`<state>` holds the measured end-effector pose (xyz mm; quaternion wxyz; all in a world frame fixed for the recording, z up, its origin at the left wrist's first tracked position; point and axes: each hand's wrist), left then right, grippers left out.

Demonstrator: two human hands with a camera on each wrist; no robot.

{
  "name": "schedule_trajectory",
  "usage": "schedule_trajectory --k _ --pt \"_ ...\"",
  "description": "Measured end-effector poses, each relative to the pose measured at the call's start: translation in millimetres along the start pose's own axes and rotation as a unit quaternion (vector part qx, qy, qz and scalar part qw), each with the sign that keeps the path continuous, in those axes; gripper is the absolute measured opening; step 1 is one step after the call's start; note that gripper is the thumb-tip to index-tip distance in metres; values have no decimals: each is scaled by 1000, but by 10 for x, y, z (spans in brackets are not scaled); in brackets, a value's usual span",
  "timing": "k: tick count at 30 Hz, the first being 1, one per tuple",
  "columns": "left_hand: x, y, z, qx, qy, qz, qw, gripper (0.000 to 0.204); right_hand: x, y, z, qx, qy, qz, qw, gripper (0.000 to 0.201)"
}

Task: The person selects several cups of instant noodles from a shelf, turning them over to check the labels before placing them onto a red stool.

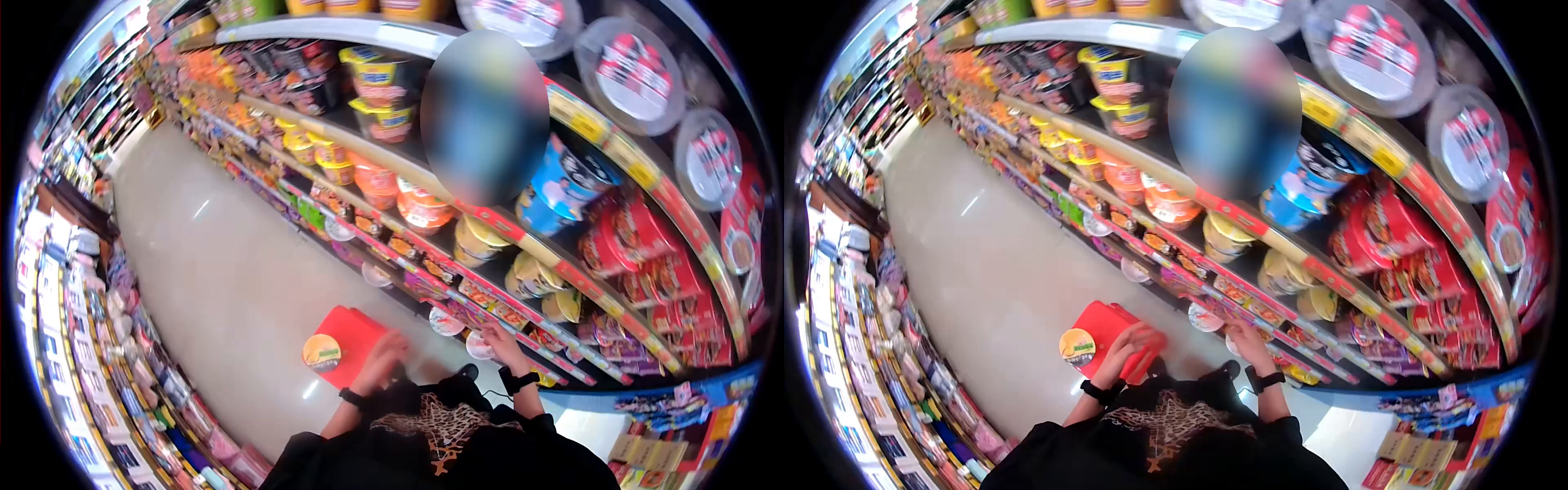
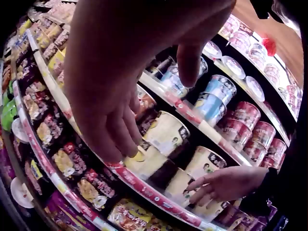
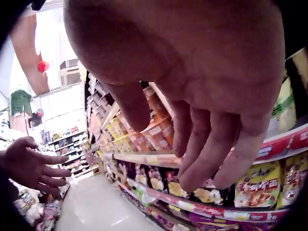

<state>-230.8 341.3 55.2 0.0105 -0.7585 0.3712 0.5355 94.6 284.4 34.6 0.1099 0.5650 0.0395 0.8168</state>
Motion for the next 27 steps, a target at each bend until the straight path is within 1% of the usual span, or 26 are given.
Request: schedule_trajectory --k 1,2,5,6,9,10,12,13,16,17,19,22,23,25,26,27 --pt "14 -54 -63 9 -10 4 1000 48 -7 108 81 -16 -5 -11 1000 27" --pt "13 -104 -133 25 -18 9 999 48 6 226 158 -30 -26 0 999 26" --pt "-45 -232 -395 74 -58 22 995 47 -269 516 318 -98 -46 29 994 26" --pt "-102 -264 -508 94 -84 25 992 46 -340 597 384 -98 -30 30 994 26" --pt "-180 -361 -809 146 -121 42 981 44 -531 853 525 -145 -58 16 988 26" --pt "-187 -408 -900 161 -127 48 978 44 -275 939 589 -174 0 15 985 27" --pt "-181 -517 -1080 190 -141 46 971 44 -215 1070 688 -196 -37 0 980 28" --pt "-172 -577 -1177 204 -147 44 967 44 -233 1127 746 -207 -55 -7 977 29" --pt "-8 -911 -1447 275 -182 -7 944 46 -394 1273 918 -236 -76 -33 968 29" --pt "53 -998 -1540 294 -175 8 940 46 -418 1313 977 -244 -78 -41 966 29" --pt "34 -1142 -1822 326 -160 36 931 47 -446 1348 1119 -250 -76 -44 964 29" --pt "38 -1332 -2195 301 -214 52 928 51 -571 1328 1329 -259 -107 -34 959 30" --pt "65 -1416 -2301 306 -206 58 928 50 -619 1316 1396 -262 -123 -28 957 31" --pt "190 -1646 -2461 314 -189 70 928 49 -636 1270 1538 -265 -138 10 954 34" --pt "253 -1755 -2513 309 -189 65 930 52 -635 1232 1606 -267 -145 29 952 36" --pt "209 -1801 -2624 296 -199 79 931 53 -610 1196 1672 -271 -148 32 950 39"
Point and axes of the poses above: each hand's wrist, its own y-axis away from the middle knuckle, its own z-axis out of the back of the hand, x = y × z, and after that the axes turned 9 degrees about z, right-handed
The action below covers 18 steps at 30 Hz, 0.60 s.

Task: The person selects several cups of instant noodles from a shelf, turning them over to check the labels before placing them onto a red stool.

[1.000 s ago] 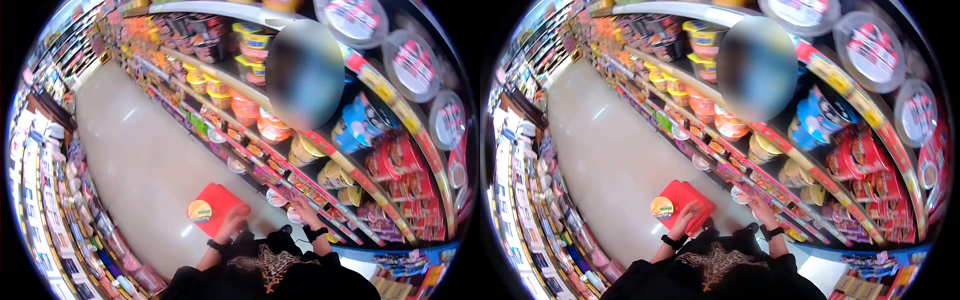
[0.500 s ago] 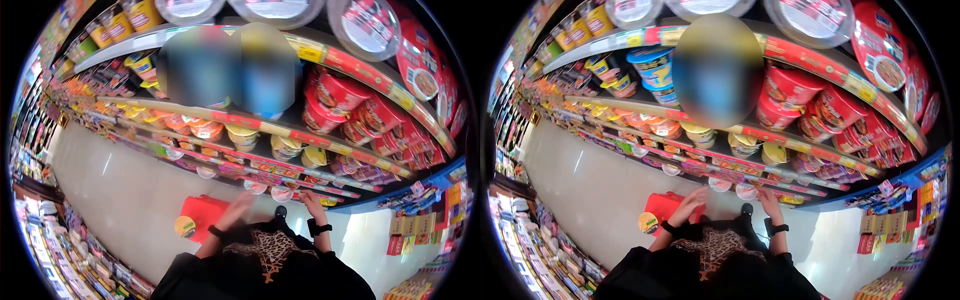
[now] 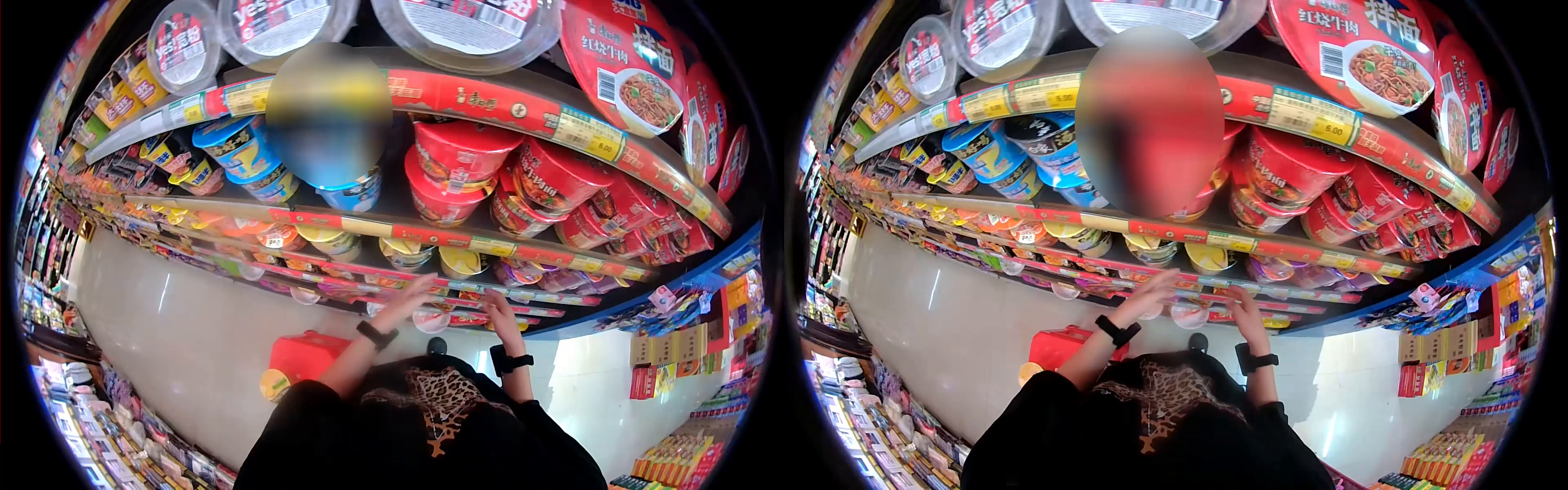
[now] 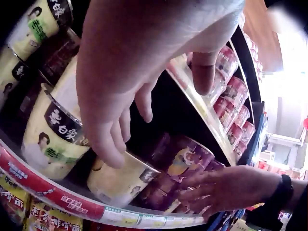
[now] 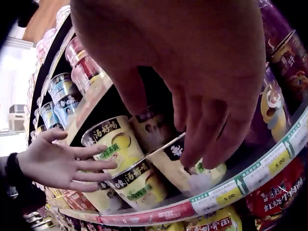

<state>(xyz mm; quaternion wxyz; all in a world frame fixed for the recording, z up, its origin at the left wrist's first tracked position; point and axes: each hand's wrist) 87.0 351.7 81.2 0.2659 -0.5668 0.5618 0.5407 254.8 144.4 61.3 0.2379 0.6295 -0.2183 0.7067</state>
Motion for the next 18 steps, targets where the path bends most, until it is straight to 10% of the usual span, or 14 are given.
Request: schedule_trajectory --k 18 --pt "-102 -740 -220 -69 58 -26 996 56 -26 -619 99 14 -40 15 999 63"
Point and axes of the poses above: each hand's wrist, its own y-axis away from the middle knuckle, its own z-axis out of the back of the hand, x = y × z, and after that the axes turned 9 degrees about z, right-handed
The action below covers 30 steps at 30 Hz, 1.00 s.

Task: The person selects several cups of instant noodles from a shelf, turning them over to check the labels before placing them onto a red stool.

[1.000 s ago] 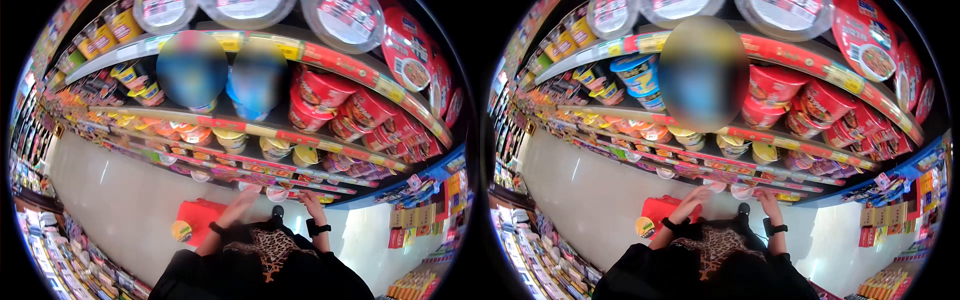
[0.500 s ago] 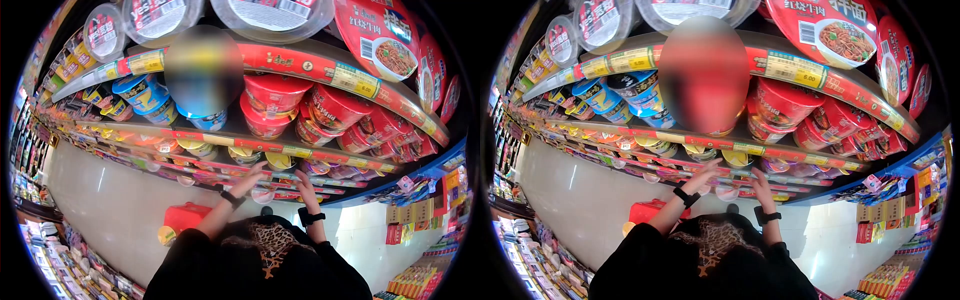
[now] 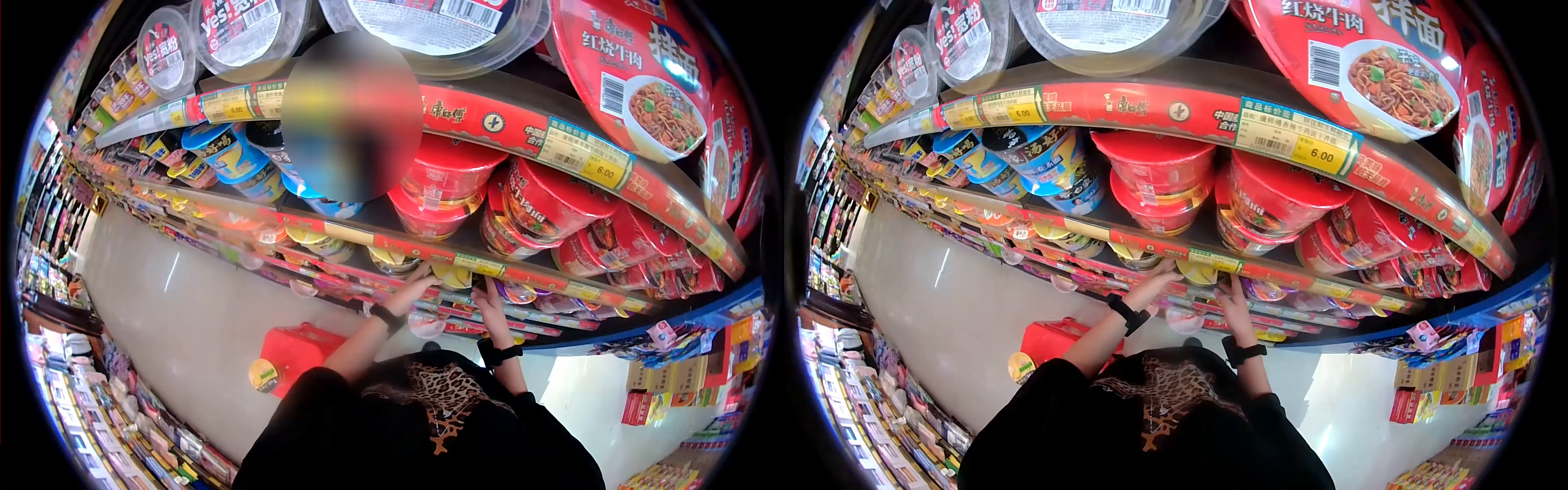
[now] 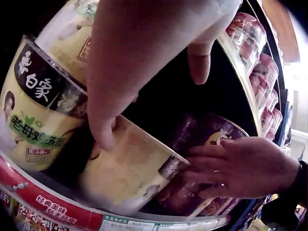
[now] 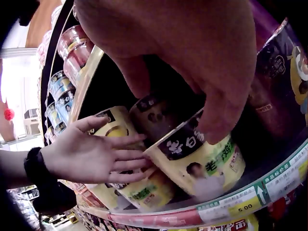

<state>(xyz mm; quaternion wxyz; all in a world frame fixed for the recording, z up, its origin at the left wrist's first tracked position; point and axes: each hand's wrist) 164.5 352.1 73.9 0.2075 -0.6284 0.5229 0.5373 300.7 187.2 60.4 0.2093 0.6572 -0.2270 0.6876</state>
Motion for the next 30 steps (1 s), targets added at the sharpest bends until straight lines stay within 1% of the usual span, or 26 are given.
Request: schedule_trajectory --k 2,5,8,10,11,14,15,17,18,19,20,22,24,25,26,28,29,30 --pt "9 45 -16 -1 23 -8 1000 54 -1 10 -3 -9 -34 -4 999 61" --pt "-68 135 -58 37 42 -33 998 51 77 42 -80 -43 -58 -3 997 60" --pt "-43 200 -64 -12 37 -21 999 52 106 110 -143 -80 -85 -5 993 61" --pt "50 210 -13 -28 45 -3 999 53 213 171 -164 -108 -95 -11 990 63" --pt "108 200 27 -36 50 4 998 54 136 179 -123 -106 -88 -17 990 63" --pt "364 143 220 3 -82 -10 997 52 93 273 -118 -122 -38 -43 991 60" --pt "394 130 180 9 -56 -26 998 52 119 295 -102 -112 -16 -61 992 54" --pt "450 212 228 17 -68 -25 997 49 212 343 -68 -88 -16 -66 994 50" --pt "348 318 201 21 -74 -25 997 48 268 360 -58 -76 -15 -68 995 47" --pt "270 405 202 18 -102 -41 994 46 280 372 -47 -67 -31 -79 994 43" --pt "194 496 219 14 -130 -57 990 45 178 381 5 -64 10 -84 994 39" --pt "48 703 252 4 -167 -72 983 43 204 375 20 5 67 -89 994 36" --pt "-58 913 319 -9 -188 -73 979 41 250 357 -80 47 77 -111 990 33" --pt "34 980 405 -19 -173 -36 984 37 264 339 -144 70 82 -120 987 31" --pt "47 1067 482 -34 -182 -20 983 37 255 319 -213 83 50 -125 987 31" --pt "-67 1317 570 -67 -198 11 978 36 261 277 -403 113 -13 -135 984 29" --pt "-111 1432 631 -93 -214 37 972 37 325 258 -507 143 10 -131 981 27" --pt "-103 1541 694 -108 -173 23 979 37 389 224 -616 175 5 -135 975 26"
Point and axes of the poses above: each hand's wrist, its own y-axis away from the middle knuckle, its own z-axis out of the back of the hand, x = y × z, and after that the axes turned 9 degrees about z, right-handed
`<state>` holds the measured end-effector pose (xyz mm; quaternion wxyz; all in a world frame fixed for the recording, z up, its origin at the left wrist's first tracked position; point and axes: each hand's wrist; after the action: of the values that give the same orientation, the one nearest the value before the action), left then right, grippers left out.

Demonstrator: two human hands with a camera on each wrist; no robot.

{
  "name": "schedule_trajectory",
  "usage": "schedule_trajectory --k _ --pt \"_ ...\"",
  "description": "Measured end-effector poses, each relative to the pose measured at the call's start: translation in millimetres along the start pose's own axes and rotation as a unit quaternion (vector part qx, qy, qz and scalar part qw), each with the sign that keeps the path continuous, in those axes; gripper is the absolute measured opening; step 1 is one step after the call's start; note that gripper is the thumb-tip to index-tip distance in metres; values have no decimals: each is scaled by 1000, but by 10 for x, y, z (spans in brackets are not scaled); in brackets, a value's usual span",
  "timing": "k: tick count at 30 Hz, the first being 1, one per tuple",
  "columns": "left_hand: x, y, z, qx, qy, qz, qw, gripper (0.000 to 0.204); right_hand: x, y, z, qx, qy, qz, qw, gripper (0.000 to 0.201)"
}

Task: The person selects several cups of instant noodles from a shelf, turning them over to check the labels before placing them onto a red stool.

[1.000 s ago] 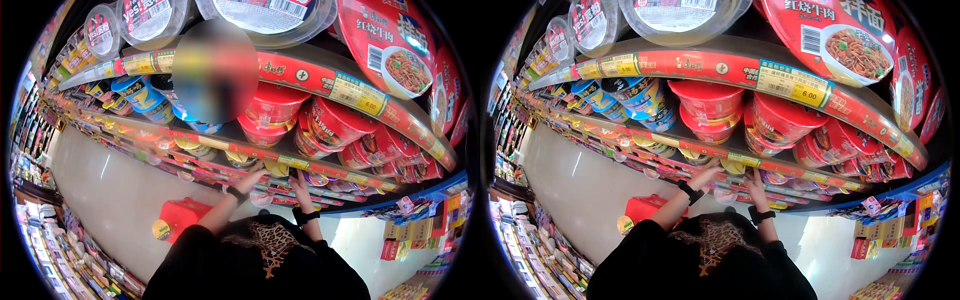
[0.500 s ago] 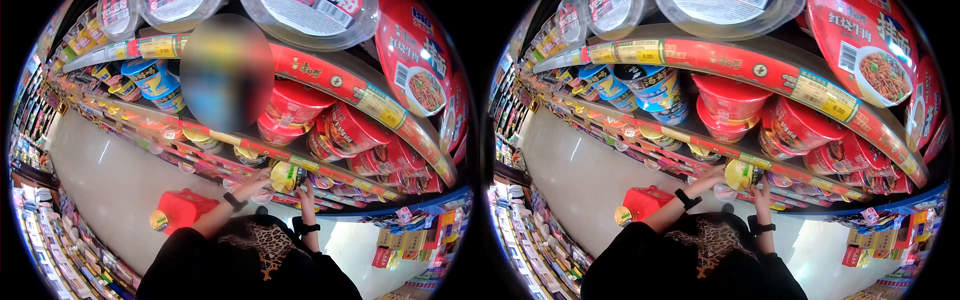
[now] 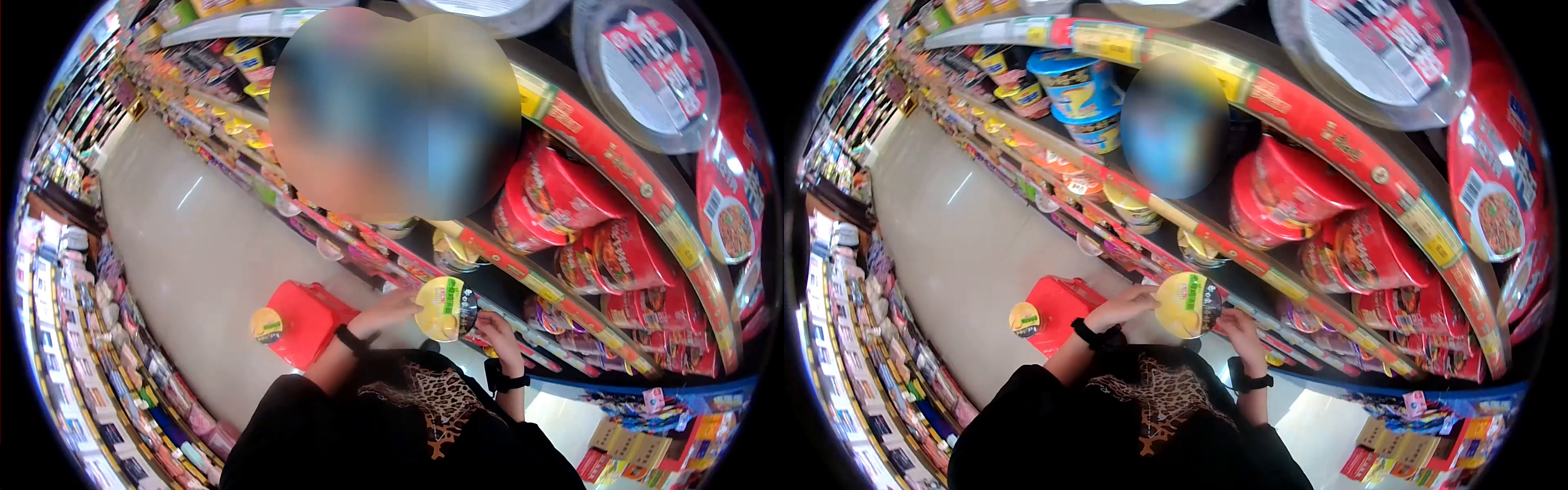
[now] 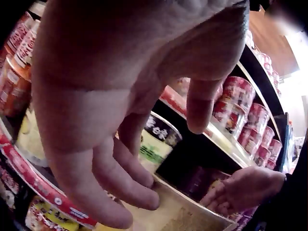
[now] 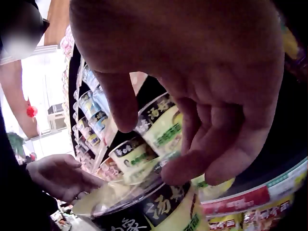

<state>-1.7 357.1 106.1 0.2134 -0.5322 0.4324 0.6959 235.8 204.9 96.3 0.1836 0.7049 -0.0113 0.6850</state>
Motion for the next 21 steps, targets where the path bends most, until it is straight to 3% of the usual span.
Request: schedule_trajectory --k 2,6,8,13,18,21 --pt "84 194 159 -34 86 -15 996 38 97 -119 -173 66 -3 -8 998 26" --pt "263 604 500 -125 124 -33 984 34 112 -401 -590 171 -17 -8 985 24" --pt "377 836 645 -185 116 41 975 34 207 -496 -864 208 -21 -8 978 27" --pt "373 1473 890 -314 122 53 940 34 204 -819 -1538 327 -4 -4 945 29" --pt "702 2017 1036 -416 171 76 890 35 307 -973 -2338 412 64 -45 908 36" --pt "959 2293 1106 -458 196 120 859 35 132 -1062 -2842 441 88 -74 890 38"
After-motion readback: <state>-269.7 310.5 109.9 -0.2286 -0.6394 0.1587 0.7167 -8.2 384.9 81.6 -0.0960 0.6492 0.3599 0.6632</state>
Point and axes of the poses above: each hand's wrist, its own y-axis away from the middle knuckle, its own z-axis out of the back of the hand, x = y × z, and after that the axes turned 9 degrees about z, right-handed
